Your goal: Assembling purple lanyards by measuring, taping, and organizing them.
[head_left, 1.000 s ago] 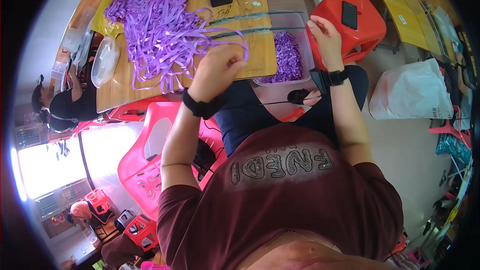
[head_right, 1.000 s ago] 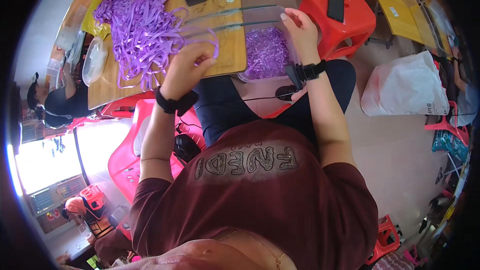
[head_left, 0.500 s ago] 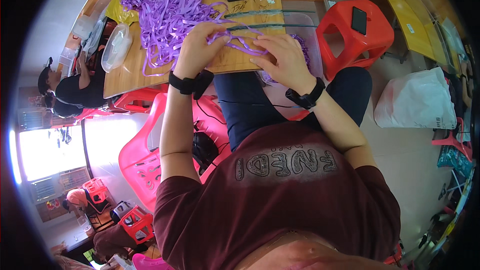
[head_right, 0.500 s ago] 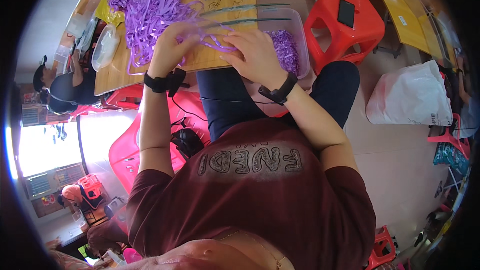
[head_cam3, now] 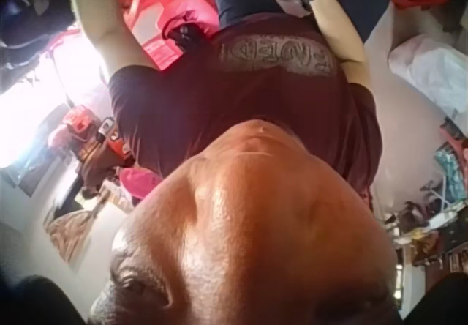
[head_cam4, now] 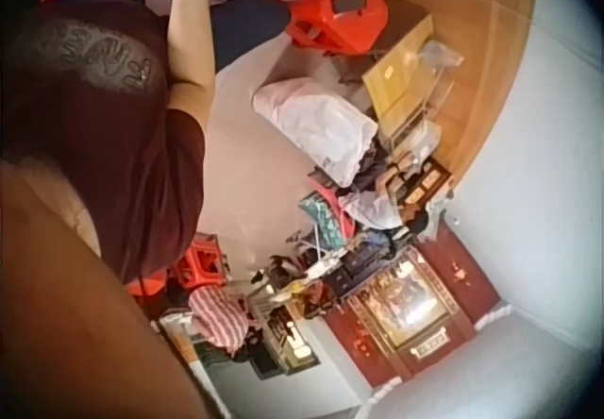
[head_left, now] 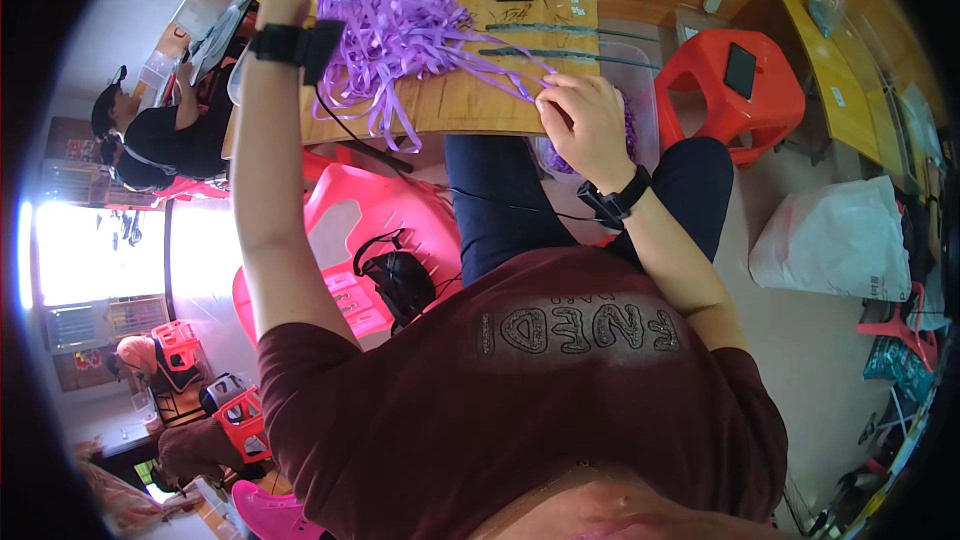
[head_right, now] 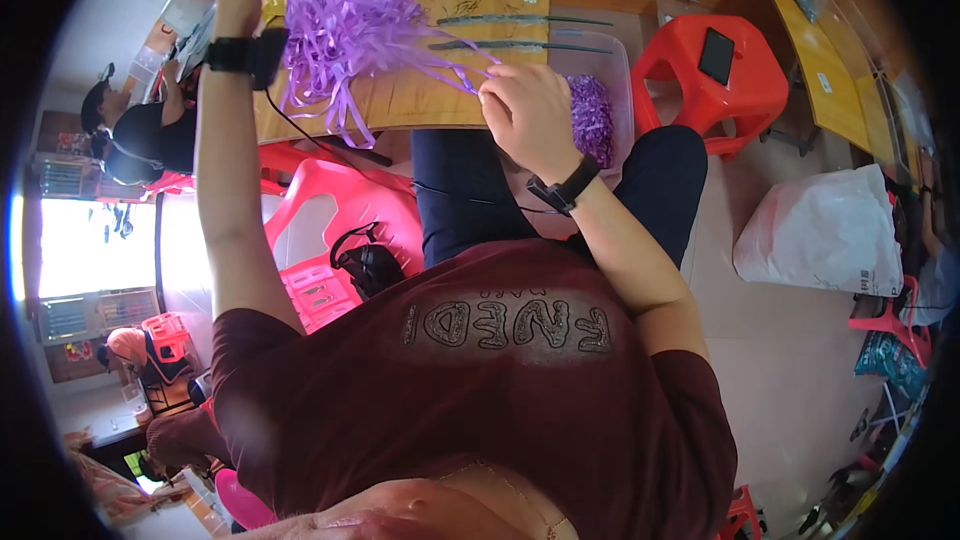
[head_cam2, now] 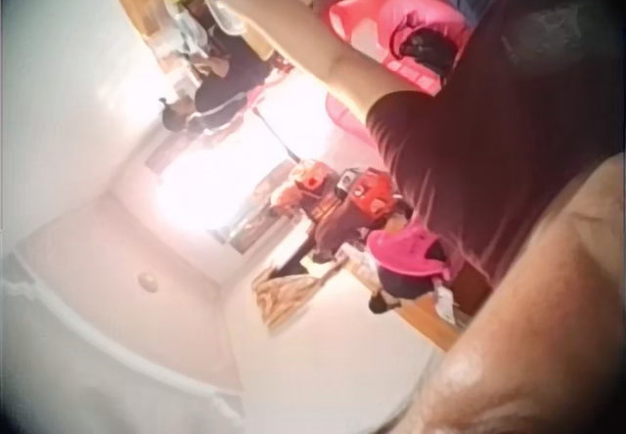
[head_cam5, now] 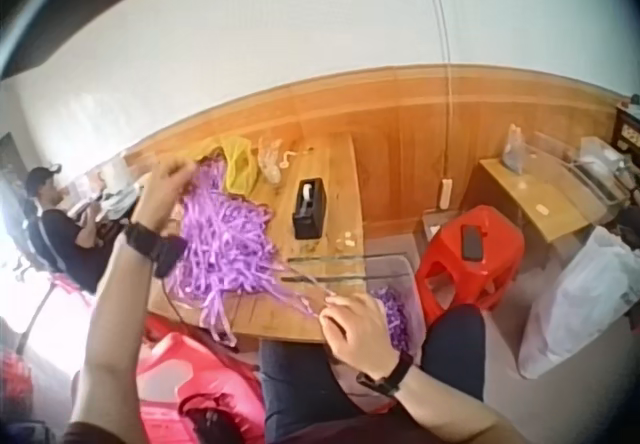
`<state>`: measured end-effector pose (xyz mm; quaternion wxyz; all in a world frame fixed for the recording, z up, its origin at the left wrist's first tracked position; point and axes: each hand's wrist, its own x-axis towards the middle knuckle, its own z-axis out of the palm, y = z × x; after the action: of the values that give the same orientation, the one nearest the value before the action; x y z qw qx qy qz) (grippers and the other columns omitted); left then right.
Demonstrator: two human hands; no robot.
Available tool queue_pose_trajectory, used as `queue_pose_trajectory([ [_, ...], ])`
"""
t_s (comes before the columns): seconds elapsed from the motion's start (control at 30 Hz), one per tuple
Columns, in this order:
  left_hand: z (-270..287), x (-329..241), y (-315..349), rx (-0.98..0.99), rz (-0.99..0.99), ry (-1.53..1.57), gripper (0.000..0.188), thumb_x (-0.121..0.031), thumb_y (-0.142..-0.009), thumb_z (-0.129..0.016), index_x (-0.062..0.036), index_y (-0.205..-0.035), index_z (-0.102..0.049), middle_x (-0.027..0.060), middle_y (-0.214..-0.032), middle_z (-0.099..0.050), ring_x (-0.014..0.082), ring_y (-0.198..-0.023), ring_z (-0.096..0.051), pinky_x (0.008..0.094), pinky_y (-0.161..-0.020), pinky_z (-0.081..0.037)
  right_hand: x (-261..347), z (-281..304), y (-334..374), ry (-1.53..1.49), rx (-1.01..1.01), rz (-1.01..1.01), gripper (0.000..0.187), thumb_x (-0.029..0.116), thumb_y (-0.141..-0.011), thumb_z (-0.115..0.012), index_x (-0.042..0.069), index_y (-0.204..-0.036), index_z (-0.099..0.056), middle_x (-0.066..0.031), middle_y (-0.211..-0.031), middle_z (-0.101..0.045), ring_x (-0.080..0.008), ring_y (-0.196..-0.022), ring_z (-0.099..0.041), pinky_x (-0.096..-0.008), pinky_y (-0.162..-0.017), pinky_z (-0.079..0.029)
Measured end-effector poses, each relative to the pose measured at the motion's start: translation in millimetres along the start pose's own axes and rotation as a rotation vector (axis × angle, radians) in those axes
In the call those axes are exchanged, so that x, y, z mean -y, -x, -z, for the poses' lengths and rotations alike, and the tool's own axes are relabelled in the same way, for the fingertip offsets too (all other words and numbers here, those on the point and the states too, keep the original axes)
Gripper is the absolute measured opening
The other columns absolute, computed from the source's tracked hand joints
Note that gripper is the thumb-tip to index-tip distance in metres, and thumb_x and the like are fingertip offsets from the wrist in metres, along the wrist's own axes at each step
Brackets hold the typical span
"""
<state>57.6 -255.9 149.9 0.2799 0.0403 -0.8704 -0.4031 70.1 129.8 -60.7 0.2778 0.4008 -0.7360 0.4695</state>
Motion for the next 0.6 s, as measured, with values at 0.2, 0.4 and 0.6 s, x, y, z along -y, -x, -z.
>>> queue_pose_trajectory([
  [0.2,44,-92,-57,-0.063,-0.071,0.119,0.023,-0.027,-0.099,-0.057,-0.0059,-0.093,-0.063,0.0013,-0.075,-0.062,0.0103,-0.066,-0.058,0.0251,-0.062,-0.048,1,1,0,0.026,0.002,0.006,0.006,0.013,-0.078,-0.069,0.014,-0.084,-0.069,-0.0027,-0.102,-0.069,-0.0281,-0.094,-0.060,-0.0427,-0.081,-0.043],
  [0.4,43,-125,-78,-0.036,-0.098,-0.077,0.025,-0.031,-0.096,-0.061,-0.0067,-0.091,-0.064,0.0009,-0.077,-0.063,0.0104,-0.070,-0.059,0.0264,-0.065,-0.050,-1,2,0,0.047,0.013,0.016,0.017,0.015,-0.078,-0.070,0.014,-0.095,-0.070,-0.0068,-0.117,-0.066,-0.0301,-0.095,-0.060,-0.0430,-0.083,-0.044],
  [0.6,-5,-51,-40,0.121,-0.015,-1.005,0.037,-0.019,-0.078,-0.067,0.0017,-0.108,-0.067,0.0218,-0.100,-0.071,0.0383,-0.097,-0.067,0.0411,-0.084,-0.053,3,5,0,0.040,0.032,-0.063,0.038,0.017,-0.080,-0.070,0.014,-0.117,-0.065,-0.0096,-0.126,-0.062,-0.0313,-0.099,-0.060,-0.0435,-0.088,-0.044],
])
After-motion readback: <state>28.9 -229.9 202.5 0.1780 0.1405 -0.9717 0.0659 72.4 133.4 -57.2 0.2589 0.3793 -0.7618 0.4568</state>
